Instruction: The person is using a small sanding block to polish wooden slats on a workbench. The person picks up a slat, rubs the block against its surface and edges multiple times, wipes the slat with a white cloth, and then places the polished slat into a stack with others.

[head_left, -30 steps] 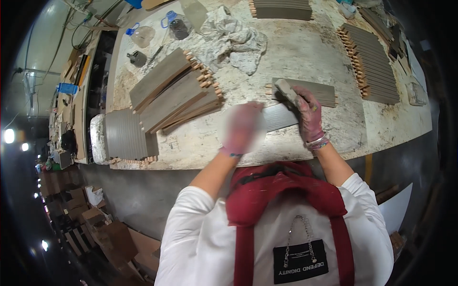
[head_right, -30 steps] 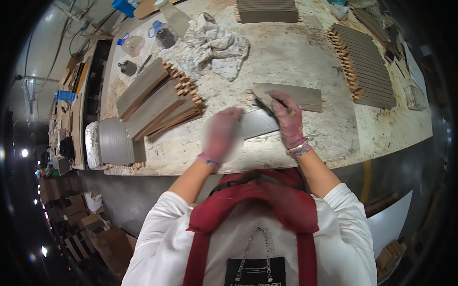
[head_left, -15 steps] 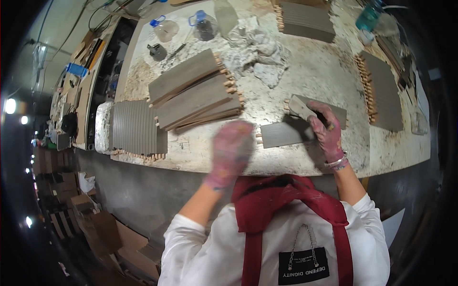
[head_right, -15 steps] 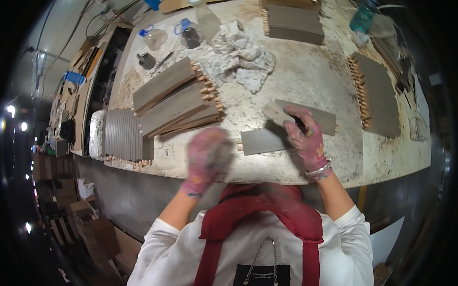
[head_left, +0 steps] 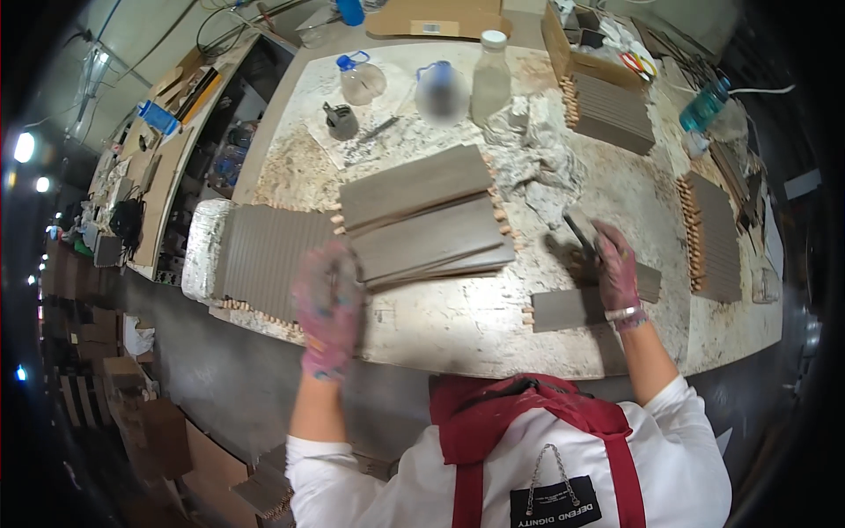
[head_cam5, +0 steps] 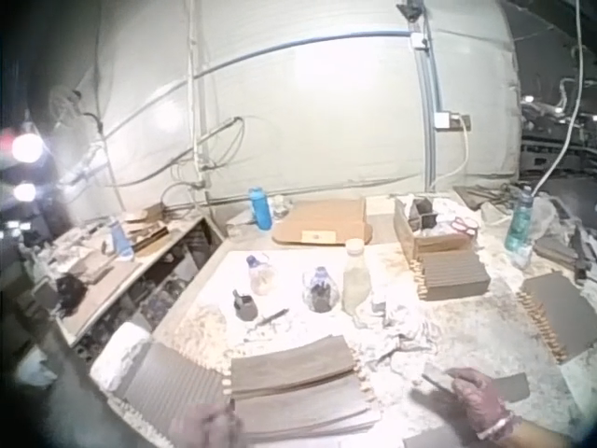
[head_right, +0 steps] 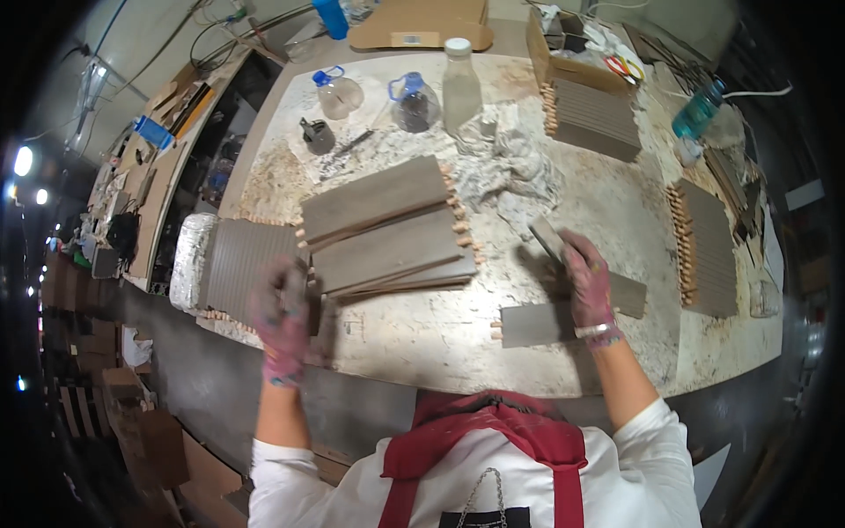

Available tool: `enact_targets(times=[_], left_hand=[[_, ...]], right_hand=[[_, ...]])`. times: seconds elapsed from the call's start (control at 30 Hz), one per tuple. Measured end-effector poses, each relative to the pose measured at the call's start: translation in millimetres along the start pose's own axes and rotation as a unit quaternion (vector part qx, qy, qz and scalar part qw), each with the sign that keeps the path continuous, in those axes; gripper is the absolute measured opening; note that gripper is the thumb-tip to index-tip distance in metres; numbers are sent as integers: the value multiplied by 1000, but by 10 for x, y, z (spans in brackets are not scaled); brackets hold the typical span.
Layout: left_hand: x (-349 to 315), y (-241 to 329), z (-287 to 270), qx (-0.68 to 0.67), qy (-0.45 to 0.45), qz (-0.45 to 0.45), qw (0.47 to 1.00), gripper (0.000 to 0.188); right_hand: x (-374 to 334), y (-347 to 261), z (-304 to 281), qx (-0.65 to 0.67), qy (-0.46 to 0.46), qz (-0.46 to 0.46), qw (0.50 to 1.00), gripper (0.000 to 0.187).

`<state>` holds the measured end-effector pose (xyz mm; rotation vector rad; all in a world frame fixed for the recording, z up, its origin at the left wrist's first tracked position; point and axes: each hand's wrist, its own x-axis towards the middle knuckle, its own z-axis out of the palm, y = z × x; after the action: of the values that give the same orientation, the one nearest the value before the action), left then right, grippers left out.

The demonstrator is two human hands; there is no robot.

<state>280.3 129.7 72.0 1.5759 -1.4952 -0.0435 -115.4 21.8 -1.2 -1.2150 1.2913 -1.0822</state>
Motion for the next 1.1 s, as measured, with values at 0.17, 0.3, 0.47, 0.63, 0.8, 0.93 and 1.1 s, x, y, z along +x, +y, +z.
enact_targets(times=[0.17,0.3,0.47,0.63,0.8,0.93,1.1], left_hand=[[1187,-507,-228,71,-59,-14,996,22],[1694,-1217,179,88,-111,27,990,21],[1913,-1795,763,234,-308,65,920,24],[1856,-2028,1217,312,-330,195,869,22],[1833,-2243,1416,311,-298,246,868,13],[1899,-2141,1058,277,-227,207,911,26],[1712,-829,203,113,-183,67,974,20]], right_hand=[[-178,454,-40,253,31,36,966,42],[-193,427,2,265,57,24,962,37],[-213,477,-3,223,50,5,973,45],[-243,486,-9,232,89,33,968,54],[-279,570,-41,242,110,26,964,50],[-250,467,36,276,109,26,954,47],[-74,84,187,350,33,2,936,49]])
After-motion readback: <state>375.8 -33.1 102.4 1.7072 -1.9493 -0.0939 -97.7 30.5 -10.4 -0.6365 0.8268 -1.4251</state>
